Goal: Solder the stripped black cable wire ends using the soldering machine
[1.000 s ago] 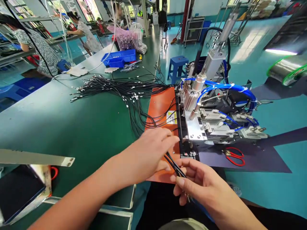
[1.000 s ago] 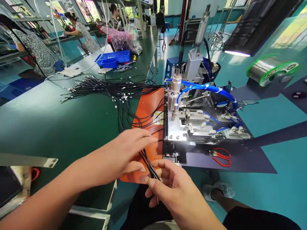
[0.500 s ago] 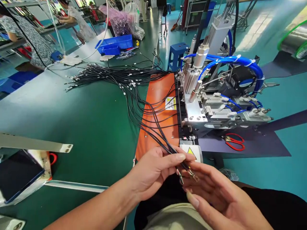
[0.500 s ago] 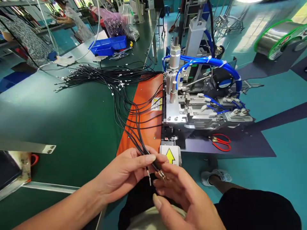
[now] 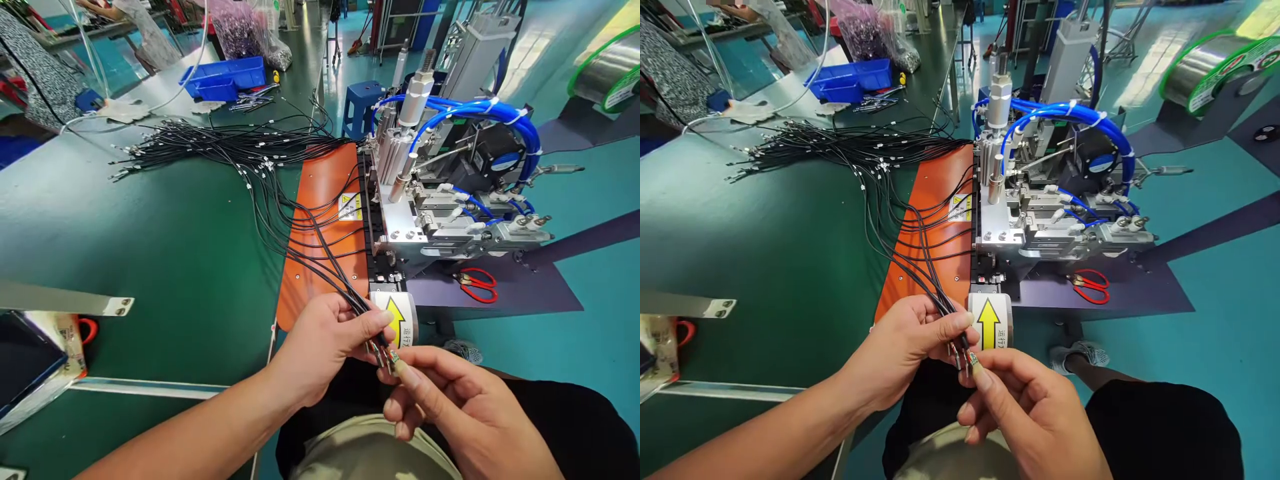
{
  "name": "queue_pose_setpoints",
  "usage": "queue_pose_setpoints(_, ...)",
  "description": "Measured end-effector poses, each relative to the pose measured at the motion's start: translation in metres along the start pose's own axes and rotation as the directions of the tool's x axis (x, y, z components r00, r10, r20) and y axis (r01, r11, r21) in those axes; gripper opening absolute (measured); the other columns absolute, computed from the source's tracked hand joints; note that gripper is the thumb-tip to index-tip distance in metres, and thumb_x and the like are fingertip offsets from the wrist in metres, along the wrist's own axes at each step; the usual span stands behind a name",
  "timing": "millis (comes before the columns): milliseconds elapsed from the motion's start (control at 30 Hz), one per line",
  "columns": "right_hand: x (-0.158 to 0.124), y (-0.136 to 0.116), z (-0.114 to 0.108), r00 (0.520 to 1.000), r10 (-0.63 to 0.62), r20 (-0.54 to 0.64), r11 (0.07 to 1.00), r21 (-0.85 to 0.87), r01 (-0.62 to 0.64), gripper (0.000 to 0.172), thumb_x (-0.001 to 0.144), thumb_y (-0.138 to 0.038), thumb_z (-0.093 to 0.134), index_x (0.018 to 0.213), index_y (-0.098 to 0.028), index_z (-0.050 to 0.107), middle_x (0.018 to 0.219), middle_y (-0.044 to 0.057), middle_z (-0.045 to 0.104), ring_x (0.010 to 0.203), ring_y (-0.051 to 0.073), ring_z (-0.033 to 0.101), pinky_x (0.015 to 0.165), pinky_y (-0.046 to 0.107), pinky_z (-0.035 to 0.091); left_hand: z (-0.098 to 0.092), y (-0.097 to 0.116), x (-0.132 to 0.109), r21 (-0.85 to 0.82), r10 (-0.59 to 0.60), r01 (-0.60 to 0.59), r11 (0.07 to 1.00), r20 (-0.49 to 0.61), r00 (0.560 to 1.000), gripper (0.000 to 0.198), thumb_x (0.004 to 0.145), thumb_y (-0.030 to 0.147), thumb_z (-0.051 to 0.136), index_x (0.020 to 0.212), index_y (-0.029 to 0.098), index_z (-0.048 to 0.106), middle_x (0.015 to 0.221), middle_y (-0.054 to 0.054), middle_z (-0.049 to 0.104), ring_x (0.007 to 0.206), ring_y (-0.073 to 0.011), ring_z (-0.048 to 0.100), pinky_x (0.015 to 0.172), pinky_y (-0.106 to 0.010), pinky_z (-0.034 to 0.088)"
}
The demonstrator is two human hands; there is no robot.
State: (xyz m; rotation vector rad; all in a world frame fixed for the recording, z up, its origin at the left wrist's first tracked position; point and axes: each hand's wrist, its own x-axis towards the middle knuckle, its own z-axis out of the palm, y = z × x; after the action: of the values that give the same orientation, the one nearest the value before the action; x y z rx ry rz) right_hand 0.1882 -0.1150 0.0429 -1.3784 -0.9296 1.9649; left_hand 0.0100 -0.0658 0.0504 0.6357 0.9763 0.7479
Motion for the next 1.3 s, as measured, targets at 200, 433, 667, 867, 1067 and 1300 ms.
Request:
queue_pose_setpoints(200,-0.001,0.002,0.001,1.000,0.012,0.000,0.997,0.082,-0.012,0.030,0.088,-0.043,0.069,0.101,-0.016,0.072,0.086,0.009,0.074,0.062,0.016,0.069,0.059,0.026,0.058,-0.001,-0.002,0.000,-0.002,-0.011,0.011,1.000,-0.003,1.000,0.031,0.085,0.039,0.071,0.082,0.008,0.067,0.076,-0.008,0.069,0.061,-0.0131,0.065,0.059,-0.022,0.052)
queue_pose_setpoints(433,-0.002,0.004,0.001,0.998,-0.057,-0.036,0.997,-0.048,0.055,0.029,0.089,-0.043,0.068,0.104,-0.019,0.071,0.078,0.006,0.073,0.064,0.016,0.068,0.061,0.023,0.058,-0.002,-0.004,0.001,0.018,-0.033,0.033,0.999,-0.022,0.999,0.035,0.082,0.043,0.073,0.081,0.008,0.068,0.076,-0.008,0.069,0.063,-0.0147,0.067,0.061,-0.024,0.054)
queue_pose_setpoints(667,-0.003,0.003,0.003,0.997,-0.069,-0.040,0.992,-0.108,0.064,0.030,0.088,-0.045,0.068,0.103,-0.019,0.071,0.075,0.005,0.073,0.063,0.016,0.068,0.059,0.022,0.057,-0.001,-0.003,0.001,-0.007,-0.030,0.030,1.000,-0.047,0.998,0.044,0.073,0.050,0.079,0.081,0.008,0.069,0.079,-0.010,0.070,0.063,-0.0164,0.067,0.060,-0.026,0.055)
queue_pose_setpoints(867,-0.004,0.005,0.000,0.997,-0.064,-0.040,0.987,-0.151,0.057,0.032,0.091,-0.046,0.064,0.107,-0.019,0.069,0.074,0.005,0.073,0.062,0.015,0.067,0.060,0.022,0.057,-0.001,-0.003,0.001,0.004,-0.034,0.034,0.999,-0.043,0.999,0.045,0.073,0.052,0.078,0.080,0.008,0.069,0.075,-0.009,0.070,0.059,-0.0151,0.066,0.059,-0.026,0.054)
queue_pose_setpoints(1067,-0.005,0.008,-0.001,0.992,-0.107,-0.061,0.977,-0.192,0.094,0.030,0.091,-0.045,0.063,0.108,-0.021,0.069,0.075,0.004,0.073,0.062,0.016,0.068,0.059,0.021,0.057,-0.001,-0.002,0.001,0.031,-0.026,0.027,0.999,-0.030,0.999,0.035,0.081,0.043,0.074,0.080,0.008,0.068,0.073,-0.008,0.069,0.061,-0.0147,0.065,0.061,-0.026,0.054)
queue_pose_setpoints(1300,-0.007,0.011,-0.004,0.895,-0.400,-0.195,0.852,-0.440,0.284,0.023,0.088,-0.037,0.068,0.108,-0.028,0.073,0.085,0.002,0.072,0.067,0.015,0.069,0.059,0.019,0.056,-0.002,-0.003,0.001,-0.002,-0.008,0.008,1.000,-0.003,1.000,0.032,0.069,0.030,0.085,0.083,0.012,0.064,0.074,-0.006,0.070,0.068,-0.0144,0.064,0.063,-0.023,0.050)
